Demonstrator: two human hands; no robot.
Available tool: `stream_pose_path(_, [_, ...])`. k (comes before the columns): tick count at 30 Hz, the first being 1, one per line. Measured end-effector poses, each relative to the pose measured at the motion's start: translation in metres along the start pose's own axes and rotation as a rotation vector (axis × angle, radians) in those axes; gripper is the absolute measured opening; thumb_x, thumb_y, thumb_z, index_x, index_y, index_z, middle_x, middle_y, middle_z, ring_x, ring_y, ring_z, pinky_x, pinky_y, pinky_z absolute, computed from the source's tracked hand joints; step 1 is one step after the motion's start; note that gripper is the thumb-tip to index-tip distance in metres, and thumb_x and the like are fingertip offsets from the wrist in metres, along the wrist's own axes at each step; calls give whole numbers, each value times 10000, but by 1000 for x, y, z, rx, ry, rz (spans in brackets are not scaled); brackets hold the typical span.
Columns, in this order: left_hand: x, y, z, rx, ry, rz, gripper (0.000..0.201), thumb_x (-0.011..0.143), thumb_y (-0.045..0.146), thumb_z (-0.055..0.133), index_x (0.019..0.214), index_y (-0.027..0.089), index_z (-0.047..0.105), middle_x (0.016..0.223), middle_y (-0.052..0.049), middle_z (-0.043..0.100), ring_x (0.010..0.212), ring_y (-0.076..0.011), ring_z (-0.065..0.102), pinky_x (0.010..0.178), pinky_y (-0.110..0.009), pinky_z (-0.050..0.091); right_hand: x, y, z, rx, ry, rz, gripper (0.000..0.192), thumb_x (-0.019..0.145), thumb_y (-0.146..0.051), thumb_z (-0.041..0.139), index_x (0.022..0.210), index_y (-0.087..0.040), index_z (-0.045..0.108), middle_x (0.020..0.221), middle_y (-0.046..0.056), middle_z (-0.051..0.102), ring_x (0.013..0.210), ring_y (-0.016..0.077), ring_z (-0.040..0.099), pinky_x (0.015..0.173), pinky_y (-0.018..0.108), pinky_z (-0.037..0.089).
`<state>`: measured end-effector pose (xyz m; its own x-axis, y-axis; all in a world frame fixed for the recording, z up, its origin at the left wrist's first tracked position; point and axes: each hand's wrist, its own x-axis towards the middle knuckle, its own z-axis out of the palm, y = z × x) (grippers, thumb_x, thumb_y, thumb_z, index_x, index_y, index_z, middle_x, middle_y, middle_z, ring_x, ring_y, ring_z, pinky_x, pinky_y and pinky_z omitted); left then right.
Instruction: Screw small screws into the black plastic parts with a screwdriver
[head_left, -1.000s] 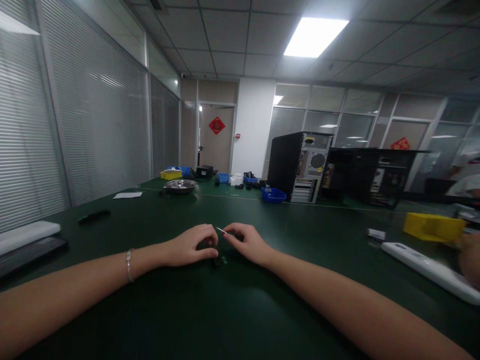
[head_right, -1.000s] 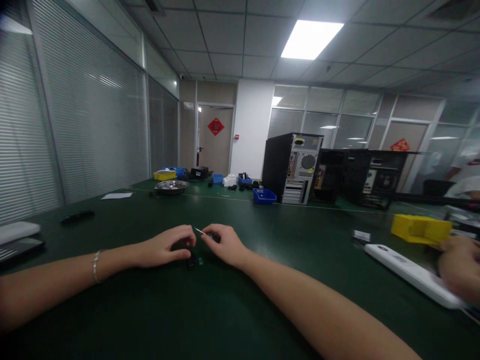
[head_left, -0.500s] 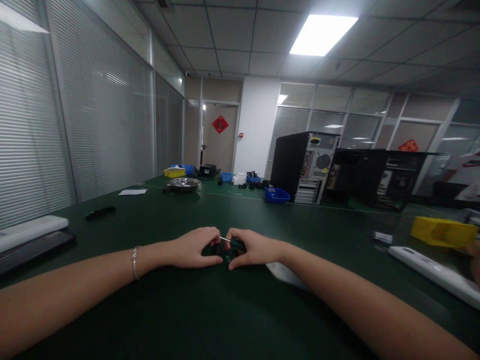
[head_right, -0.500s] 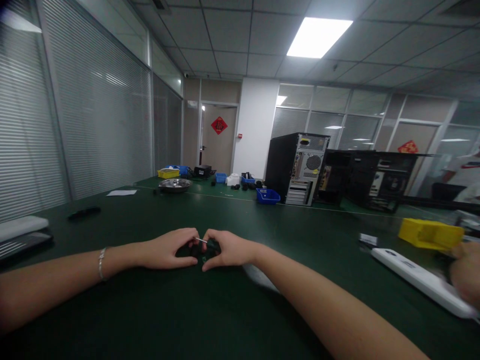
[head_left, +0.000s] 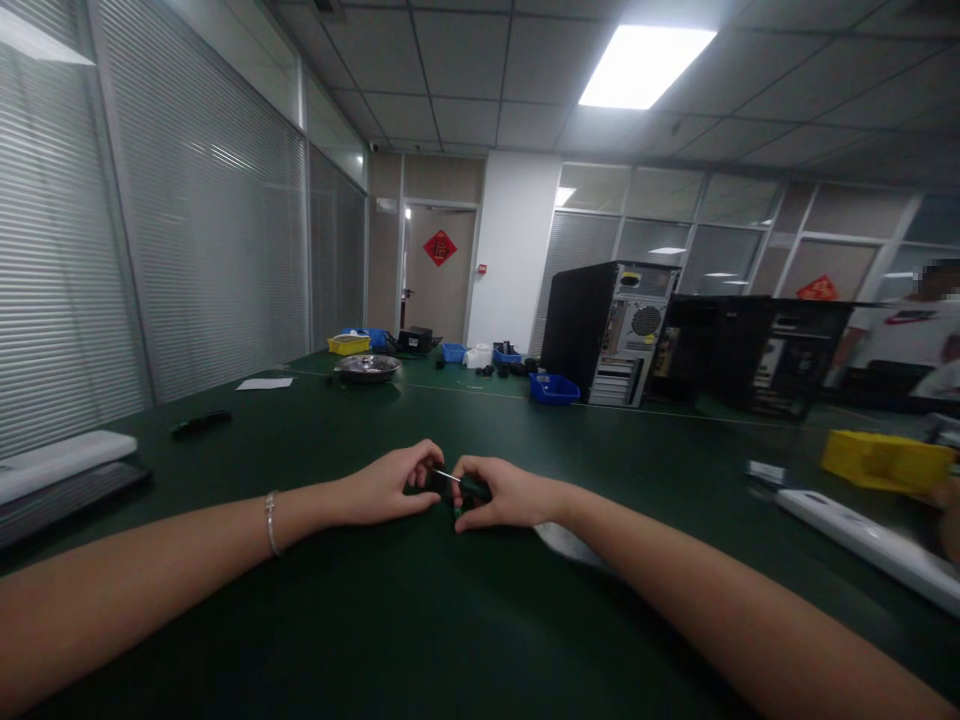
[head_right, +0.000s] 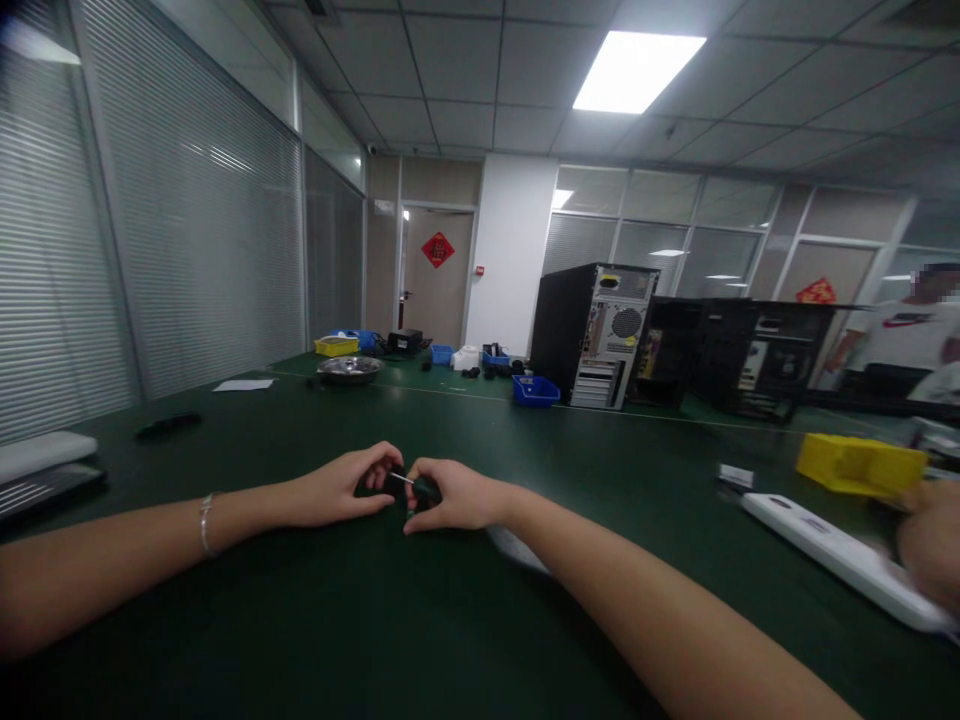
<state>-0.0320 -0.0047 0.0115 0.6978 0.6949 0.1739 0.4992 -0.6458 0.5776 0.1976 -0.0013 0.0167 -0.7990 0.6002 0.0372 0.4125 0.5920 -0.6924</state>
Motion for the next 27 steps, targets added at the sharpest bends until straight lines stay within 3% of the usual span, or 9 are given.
stream_pose_path(6, [4,-8,3,-265,85,7,359,776,243,584,1093,177,427,966,-37,537,855,-157,535,757,-310,460,2,3,8,51,177,-44,380,707,-363,704,980,-189,506,867,-7,539,739,133,522,623,239,449])
stream_pose_path(13, [6,-10,7,-437,72,-8,360,749,196,616,1065,165,445,1008,-51,547,905,-159,556,818,-346,460,5,3,16,46,473,-110,305,741,-311,677,955,-193,494,836,-10,523,640,106,469,563,223,406])
stream_pose_path(20, [6,-6,12,-567,-13,39,362,767,178,608,1080,170,427,994,-56,582,907,-166,583,810,-351,458,4,-5,26,35,535,-156,247,759,-246,649,940,-190,489,803,-18,521,644,109,474,586,227,407])
stream_pose_path(27, [6,-4,15,-559,-9,61,346,767,185,615,1052,173,421,961,-54,604,862,-163,601,764,-330,462,7,-5,30,-42,590,-163,227,748,-212,651,917,-189,500,834,-11,538,692,122,493,631,237,409])
